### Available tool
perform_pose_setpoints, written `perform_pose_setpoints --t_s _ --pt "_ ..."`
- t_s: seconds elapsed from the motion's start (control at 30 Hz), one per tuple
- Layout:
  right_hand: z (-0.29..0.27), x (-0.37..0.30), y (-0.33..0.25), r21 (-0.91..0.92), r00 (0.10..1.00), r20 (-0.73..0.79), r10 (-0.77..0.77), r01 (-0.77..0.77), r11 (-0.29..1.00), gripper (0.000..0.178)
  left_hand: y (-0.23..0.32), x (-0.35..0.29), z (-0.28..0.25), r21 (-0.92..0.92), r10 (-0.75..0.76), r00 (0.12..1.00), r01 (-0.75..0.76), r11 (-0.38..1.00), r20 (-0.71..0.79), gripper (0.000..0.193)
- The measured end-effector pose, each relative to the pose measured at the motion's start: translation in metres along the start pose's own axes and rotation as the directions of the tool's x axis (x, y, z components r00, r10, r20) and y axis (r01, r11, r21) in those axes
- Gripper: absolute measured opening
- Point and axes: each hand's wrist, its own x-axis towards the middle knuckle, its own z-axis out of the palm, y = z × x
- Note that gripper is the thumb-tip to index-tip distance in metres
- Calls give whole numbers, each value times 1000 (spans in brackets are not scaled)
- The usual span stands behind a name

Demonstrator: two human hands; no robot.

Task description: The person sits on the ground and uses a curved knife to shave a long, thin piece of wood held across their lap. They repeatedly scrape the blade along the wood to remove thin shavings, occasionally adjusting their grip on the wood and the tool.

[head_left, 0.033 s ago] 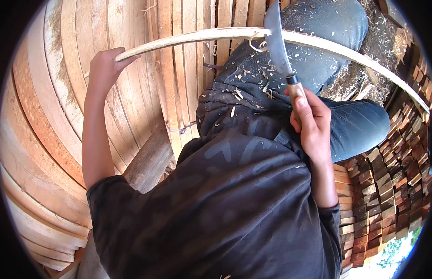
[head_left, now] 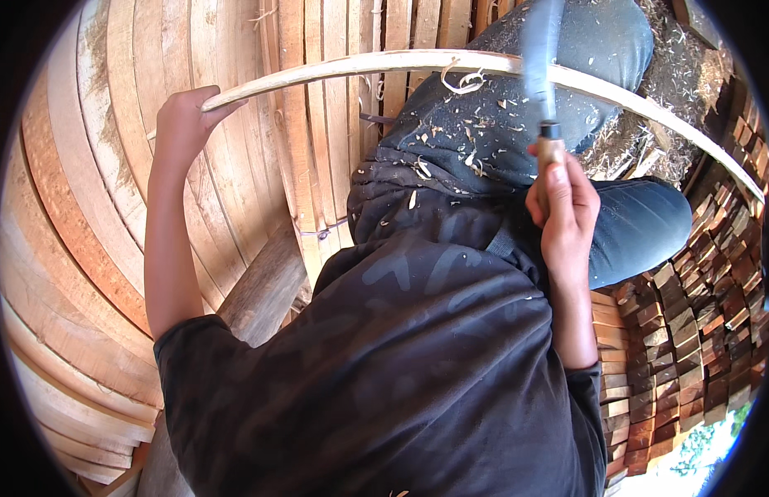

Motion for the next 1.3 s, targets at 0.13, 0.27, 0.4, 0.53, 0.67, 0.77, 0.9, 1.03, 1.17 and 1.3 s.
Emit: perform_pose_setpoints --t_s 0.13,0.27,0.4,0.53,0.67,0.77,0.9,1.03,1.17,1.3 --pt "3 -2 0 -264 980 200 2 52 963 29 7 0 -3 39 7 1000 -7 999 -19 40" --pt "5 -1 -10 34 999 -18 41 -41 999 32 9 -4 -5 16 -19 1000 19 1000 7 42" --pt "-33 7 -2 170 947 -315 -54 113 979 37 7 2 -4 18 -10 1000 10 1000 2 43" --pt "-37 5 1 149 940 -333 -68 124 981 35 6 7 -8 -22 -21 998 23 1000 60 43" --pt "-53 2 4 118 908 -401 -119 180 977 29 13 12 -20 -58 -75 984 85 995 162 38" --pt "-75 0 9 -13 866 -459 -199 217 976 24 21 13 -40 -196 -29 966 81 977 256 43" --pt "-104 -9 19 80 885 -456 -93 145 986 19 68 3 -73 -1 26 982 -26 1000 186 70" --pt "-109 -5 17 124 878 -476 -50 124 984 30 125 6 -75 1 229 973 -229 973 34 70" --pt "-114 6 7 170 909 -412 -64 146 975 37 125 26 -55 -253 157 976 -115 961 152 51" --pt "-114 21 1 185 953 -302 -4 62 981 36 93 38 -42 -303 28 887 127 945 461 41"
